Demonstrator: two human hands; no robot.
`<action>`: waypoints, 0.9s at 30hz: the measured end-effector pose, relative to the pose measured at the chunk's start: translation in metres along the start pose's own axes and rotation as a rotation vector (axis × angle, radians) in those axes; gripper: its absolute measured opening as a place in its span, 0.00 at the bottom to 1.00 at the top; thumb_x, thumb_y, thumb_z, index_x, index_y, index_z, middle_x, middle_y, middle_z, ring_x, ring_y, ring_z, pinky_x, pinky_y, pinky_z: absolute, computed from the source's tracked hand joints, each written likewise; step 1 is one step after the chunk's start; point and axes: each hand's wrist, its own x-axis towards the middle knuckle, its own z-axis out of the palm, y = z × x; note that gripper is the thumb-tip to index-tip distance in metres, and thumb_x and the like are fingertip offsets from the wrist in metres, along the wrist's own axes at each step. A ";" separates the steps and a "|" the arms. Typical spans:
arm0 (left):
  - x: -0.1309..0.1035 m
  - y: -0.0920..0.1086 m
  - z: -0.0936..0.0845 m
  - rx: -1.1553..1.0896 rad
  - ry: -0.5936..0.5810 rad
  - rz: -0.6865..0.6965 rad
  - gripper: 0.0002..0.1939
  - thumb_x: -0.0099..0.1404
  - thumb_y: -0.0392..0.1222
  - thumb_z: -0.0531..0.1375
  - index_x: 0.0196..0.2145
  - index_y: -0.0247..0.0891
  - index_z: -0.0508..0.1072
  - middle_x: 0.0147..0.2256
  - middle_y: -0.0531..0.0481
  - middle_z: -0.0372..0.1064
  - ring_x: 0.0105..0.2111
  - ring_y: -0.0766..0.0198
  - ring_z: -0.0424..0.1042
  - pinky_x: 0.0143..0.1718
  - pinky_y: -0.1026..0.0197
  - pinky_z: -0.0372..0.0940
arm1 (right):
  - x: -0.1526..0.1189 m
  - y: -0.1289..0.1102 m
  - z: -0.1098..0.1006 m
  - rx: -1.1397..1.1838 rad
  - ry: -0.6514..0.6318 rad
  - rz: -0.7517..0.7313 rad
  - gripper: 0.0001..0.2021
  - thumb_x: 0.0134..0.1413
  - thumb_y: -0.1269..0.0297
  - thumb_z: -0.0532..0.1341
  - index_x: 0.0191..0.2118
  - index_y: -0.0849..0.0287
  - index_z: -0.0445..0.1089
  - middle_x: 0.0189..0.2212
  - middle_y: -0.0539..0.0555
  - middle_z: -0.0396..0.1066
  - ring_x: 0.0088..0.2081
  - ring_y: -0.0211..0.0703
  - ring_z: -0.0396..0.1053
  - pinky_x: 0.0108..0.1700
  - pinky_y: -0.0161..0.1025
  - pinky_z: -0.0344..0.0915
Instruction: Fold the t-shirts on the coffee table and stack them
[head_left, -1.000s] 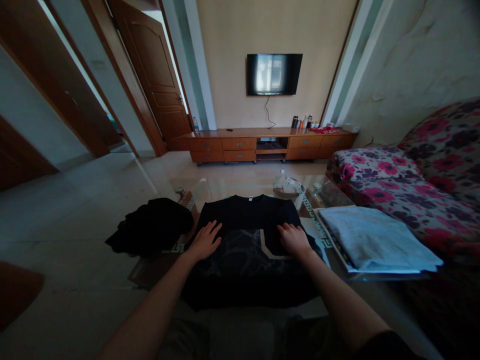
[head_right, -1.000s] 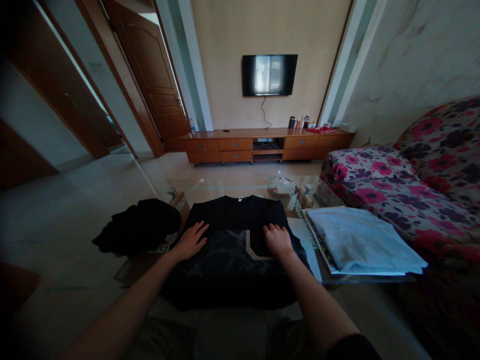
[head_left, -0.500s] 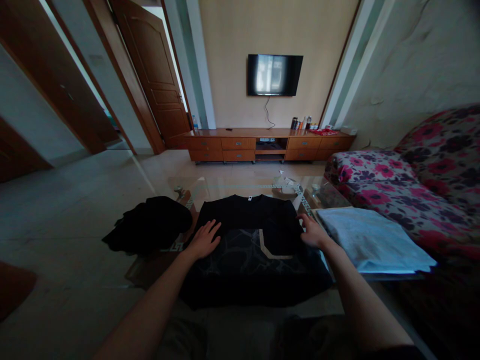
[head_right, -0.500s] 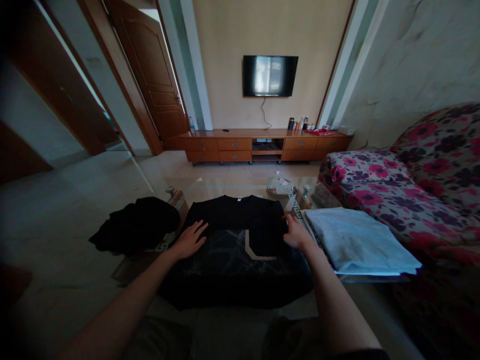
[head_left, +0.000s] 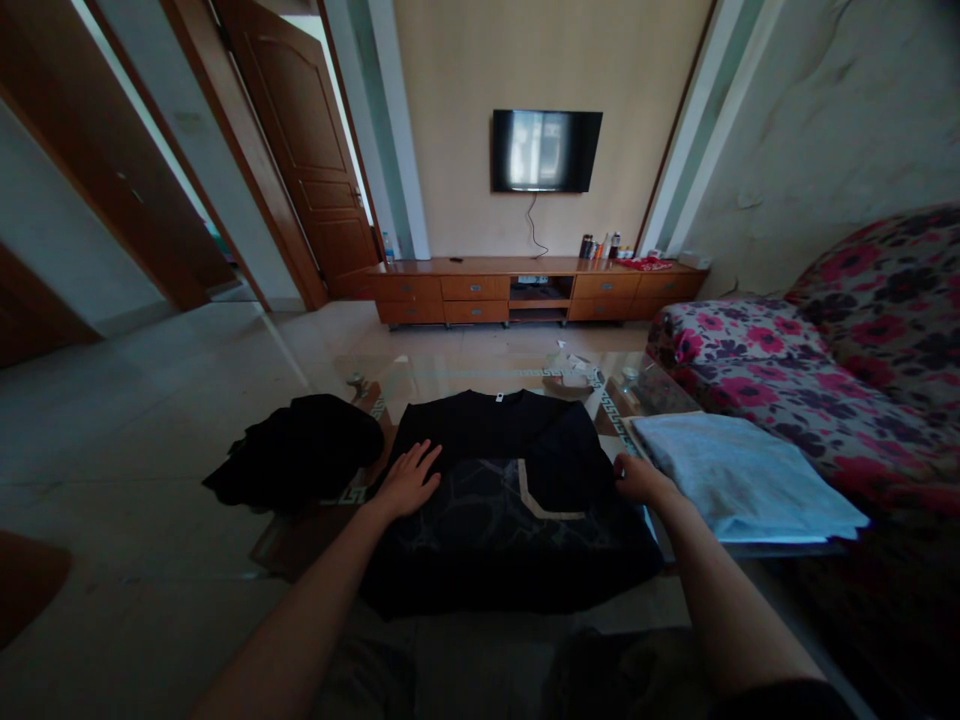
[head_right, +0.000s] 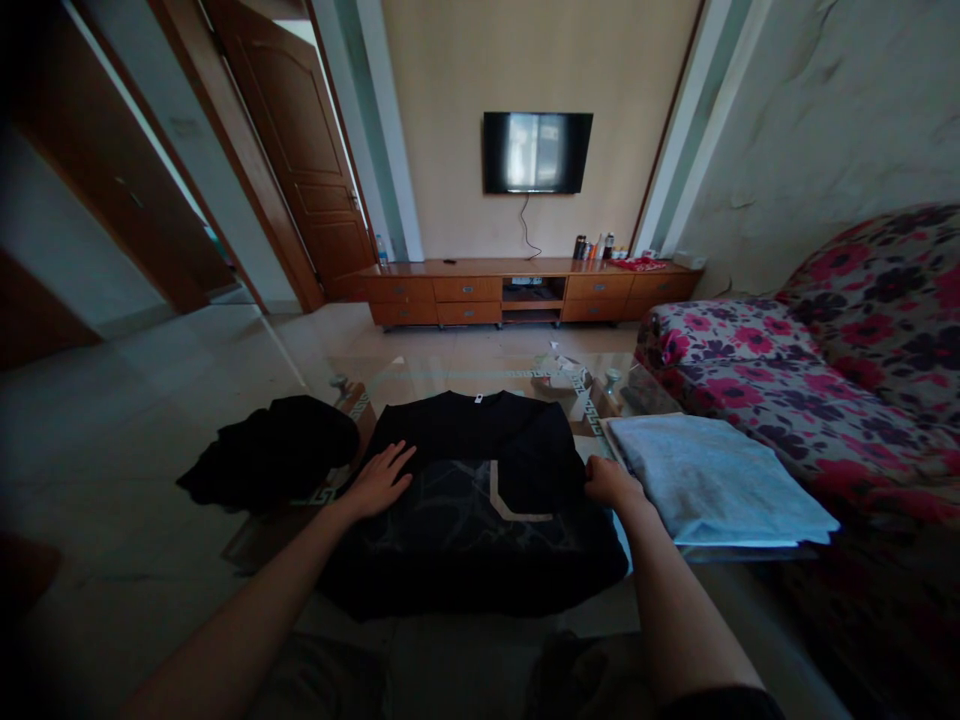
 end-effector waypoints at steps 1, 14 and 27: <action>0.000 0.001 -0.001 -0.002 0.002 0.000 0.33 0.72 0.56 0.47 0.71 0.45 0.53 0.72 0.45 0.44 0.71 0.49 0.44 0.69 0.44 0.45 | -0.001 -0.002 -0.001 -0.009 0.012 0.022 0.12 0.48 0.73 0.61 0.41 0.59 0.75 0.39 0.59 0.75 0.43 0.50 0.73 0.45 0.40 0.64; 0.022 0.009 -0.015 0.049 0.169 -0.011 0.29 0.74 0.53 0.47 0.69 0.45 0.58 0.71 0.47 0.48 0.69 0.51 0.49 0.68 0.48 0.47 | 0.019 -0.086 0.037 -0.150 0.220 -0.178 0.28 0.70 0.50 0.47 0.72 0.45 0.50 0.74 0.53 0.41 0.73 0.54 0.39 0.69 0.54 0.44; 0.037 0.003 -0.008 0.035 0.139 -0.113 0.34 0.70 0.66 0.48 0.69 0.55 0.57 0.72 0.49 0.45 0.70 0.42 0.48 0.66 0.41 0.47 | 0.022 -0.118 0.032 -0.158 0.167 -0.279 0.34 0.65 0.34 0.44 0.73 0.35 0.44 0.75 0.50 0.32 0.73 0.64 0.35 0.68 0.67 0.36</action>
